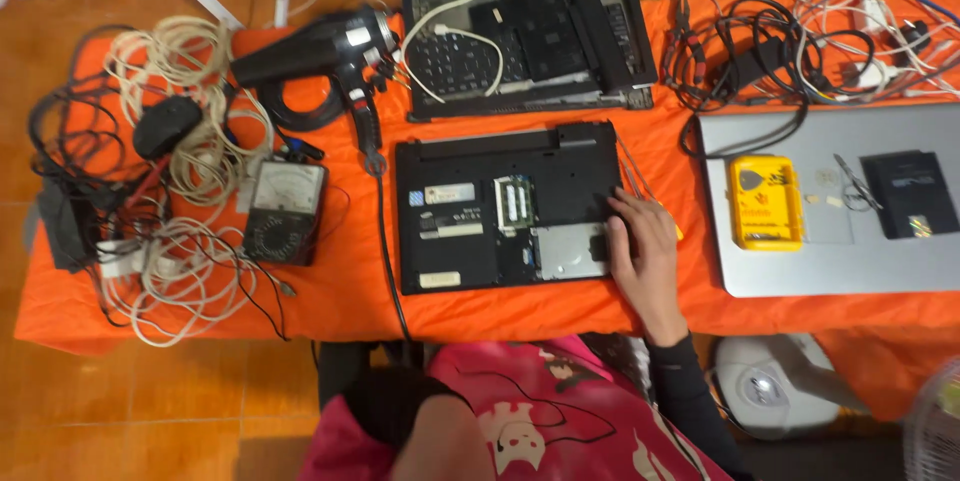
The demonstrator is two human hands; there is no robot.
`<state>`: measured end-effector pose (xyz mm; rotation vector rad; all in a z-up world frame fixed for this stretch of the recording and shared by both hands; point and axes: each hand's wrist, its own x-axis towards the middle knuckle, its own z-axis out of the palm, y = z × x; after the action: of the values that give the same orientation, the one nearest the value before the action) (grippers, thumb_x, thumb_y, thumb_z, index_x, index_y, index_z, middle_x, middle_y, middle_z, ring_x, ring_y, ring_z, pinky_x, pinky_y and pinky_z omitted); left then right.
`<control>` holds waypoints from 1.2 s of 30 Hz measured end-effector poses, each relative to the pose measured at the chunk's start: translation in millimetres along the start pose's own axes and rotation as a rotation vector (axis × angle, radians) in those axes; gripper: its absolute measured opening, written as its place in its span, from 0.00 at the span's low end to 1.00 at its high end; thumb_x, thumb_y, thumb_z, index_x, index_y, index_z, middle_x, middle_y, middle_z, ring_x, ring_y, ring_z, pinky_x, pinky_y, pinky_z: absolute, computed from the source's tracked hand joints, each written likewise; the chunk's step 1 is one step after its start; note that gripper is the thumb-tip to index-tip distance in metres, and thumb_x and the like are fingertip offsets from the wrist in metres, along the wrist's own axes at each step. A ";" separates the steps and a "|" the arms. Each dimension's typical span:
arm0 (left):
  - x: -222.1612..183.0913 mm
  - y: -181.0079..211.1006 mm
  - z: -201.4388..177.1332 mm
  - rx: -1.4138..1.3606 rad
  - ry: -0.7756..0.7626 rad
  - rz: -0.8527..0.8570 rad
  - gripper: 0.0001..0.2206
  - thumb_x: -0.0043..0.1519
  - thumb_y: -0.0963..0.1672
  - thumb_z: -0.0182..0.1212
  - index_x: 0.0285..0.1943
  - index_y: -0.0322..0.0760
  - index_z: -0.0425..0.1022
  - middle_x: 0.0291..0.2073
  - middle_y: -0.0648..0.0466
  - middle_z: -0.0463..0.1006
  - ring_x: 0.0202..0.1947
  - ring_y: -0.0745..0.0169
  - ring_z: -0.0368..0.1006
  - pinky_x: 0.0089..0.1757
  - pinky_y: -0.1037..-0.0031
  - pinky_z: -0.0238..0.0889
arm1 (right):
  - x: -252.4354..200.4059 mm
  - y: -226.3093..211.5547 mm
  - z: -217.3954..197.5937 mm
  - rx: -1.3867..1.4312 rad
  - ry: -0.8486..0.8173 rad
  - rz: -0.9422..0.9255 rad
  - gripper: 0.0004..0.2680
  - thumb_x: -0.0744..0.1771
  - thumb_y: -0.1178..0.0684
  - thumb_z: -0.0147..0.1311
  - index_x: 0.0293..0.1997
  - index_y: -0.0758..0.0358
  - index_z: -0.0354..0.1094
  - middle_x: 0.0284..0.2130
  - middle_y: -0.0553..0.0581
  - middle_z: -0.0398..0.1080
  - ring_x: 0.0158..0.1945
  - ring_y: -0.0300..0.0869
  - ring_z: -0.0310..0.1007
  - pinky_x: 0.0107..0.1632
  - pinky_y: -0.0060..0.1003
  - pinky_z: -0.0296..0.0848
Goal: Repairing a laptop by heating components with a hair dryer and using a screwdriver.
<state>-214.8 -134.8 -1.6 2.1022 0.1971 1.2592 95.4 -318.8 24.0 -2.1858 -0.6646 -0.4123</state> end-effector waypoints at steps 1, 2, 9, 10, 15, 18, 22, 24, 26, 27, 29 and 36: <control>-7.4 9.0 -3.0 -0.023 -0.008 0.002 0.24 0.61 0.45 0.59 0.65 0.27 0.67 0.48 0.44 0.76 0.53 0.45 0.71 0.58 0.58 0.63 | -1.9 0.8 -0.7 -0.011 -0.009 0.001 0.08 0.69 0.60 0.53 0.53 0.68 0.71 0.55 0.62 0.73 0.60 0.55 0.70 0.65 0.47 0.65; -14.2 18.7 -6.0 -0.047 -0.017 0.004 0.23 0.61 0.45 0.59 0.64 0.28 0.67 0.48 0.44 0.76 0.53 0.45 0.71 0.58 0.58 0.63 | -3.5 1.8 -2.0 -0.011 -0.012 0.010 0.08 0.70 0.59 0.52 0.54 0.68 0.71 0.56 0.63 0.73 0.60 0.56 0.70 0.66 0.48 0.65; 6.5 27.1 1.7 -0.214 -0.096 0.102 0.20 0.60 0.44 0.62 0.60 0.32 0.69 0.50 0.47 0.76 0.54 0.48 0.71 0.60 0.56 0.62 | -4.9 5.0 -2.5 -0.005 -0.012 0.052 0.09 0.71 0.57 0.51 0.55 0.68 0.71 0.59 0.65 0.72 0.64 0.60 0.68 0.69 0.50 0.61; 16.3 29.3 4.6 -0.218 -0.101 0.111 0.20 0.60 0.44 0.63 0.60 0.33 0.69 0.50 0.47 0.76 0.54 0.48 0.72 0.61 0.56 0.61 | -5.4 4.8 -3.0 0.004 -0.022 0.048 0.09 0.71 0.57 0.51 0.55 0.68 0.71 0.59 0.65 0.72 0.64 0.60 0.68 0.69 0.50 0.61; 74.6 19.7 27.0 -0.300 -0.213 0.175 0.18 0.59 0.43 0.65 0.57 0.35 0.70 0.51 0.49 0.77 0.55 0.50 0.72 0.62 0.55 0.60 | -6.9 7.2 -1.5 0.082 -0.029 0.096 0.09 0.71 0.57 0.50 0.56 0.68 0.71 0.58 0.65 0.72 0.64 0.60 0.70 0.71 0.50 0.63; 99.7 13.6 48.6 -0.376 -0.335 0.184 0.17 0.59 0.42 0.67 0.56 0.37 0.71 0.52 0.50 0.77 0.55 0.51 0.72 0.63 0.54 0.60 | -6.0 1.9 -7.0 0.103 -0.047 0.102 0.10 0.71 0.58 0.50 0.58 0.68 0.70 0.59 0.66 0.71 0.66 0.61 0.69 0.72 0.51 0.61; 108.4 4.1 98.8 -0.455 -0.418 0.190 0.15 0.58 0.42 0.68 0.54 0.39 0.72 0.53 0.52 0.78 0.56 0.52 0.72 0.64 0.54 0.59 | -3.3 -0.6 -12.2 0.114 -0.094 0.108 0.10 0.72 0.58 0.49 0.59 0.68 0.69 0.61 0.67 0.70 0.68 0.61 0.67 0.72 0.51 0.61; 104.4 8.6 126.2 -0.487 -0.458 0.188 0.15 0.58 0.41 0.69 0.52 0.41 0.72 0.53 0.53 0.78 0.56 0.53 0.72 0.64 0.53 0.58 | -1.6 -3.9 -13.4 0.136 -0.128 0.100 0.10 0.72 0.59 0.49 0.60 0.69 0.68 0.62 0.69 0.69 0.68 0.61 0.67 0.71 0.50 0.61; 93.3 5.8 146.4 -0.363 -0.549 0.141 0.15 0.62 0.42 0.69 0.57 0.39 0.73 0.56 0.53 0.77 0.60 0.53 0.71 0.65 0.57 0.59 | -2.3 -4.0 -11.2 0.146 -0.151 0.096 0.11 0.72 0.59 0.48 0.61 0.70 0.67 0.62 0.69 0.69 0.68 0.61 0.67 0.72 0.50 0.61; 87.4 4.5 157.0 -0.241 -0.620 0.111 0.16 0.67 0.43 0.68 0.62 0.38 0.73 0.59 0.54 0.77 0.63 0.54 0.70 0.66 0.60 0.60 | -0.9 -3.8 -10.0 0.151 -0.165 0.069 0.11 0.72 0.59 0.48 0.61 0.70 0.66 0.63 0.69 0.68 0.69 0.61 0.67 0.73 0.50 0.61; 78.8 0.2 164.8 -0.140 -0.655 0.130 0.16 0.66 0.44 0.66 0.62 0.39 0.74 0.60 0.54 0.76 0.63 0.55 0.69 0.65 0.59 0.58 | -2.0 -1.1 -7.0 0.169 -0.178 0.070 0.11 0.72 0.60 0.47 0.62 0.71 0.66 0.63 0.69 0.68 0.69 0.61 0.67 0.74 0.50 0.61; 64.8 -5.2 171.8 0.161 -0.701 0.346 0.19 0.71 0.49 0.61 0.70 0.42 0.72 0.69 0.56 0.69 0.67 0.59 0.64 0.69 0.61 0.52 | -24.4 35.2 -28.3 -0.274 0.027 0.082 0.08 0.73 0.63 0.55 0.61 0.63 0.71 0.55 0.57 0.75 0.56 0.52 0.69 0.63 0.47 0.62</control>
<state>-37.6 -182.2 -10.8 2.6588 -0.4010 0.6186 94.1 -367.8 8.6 -2.4513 -0.5259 -0.5143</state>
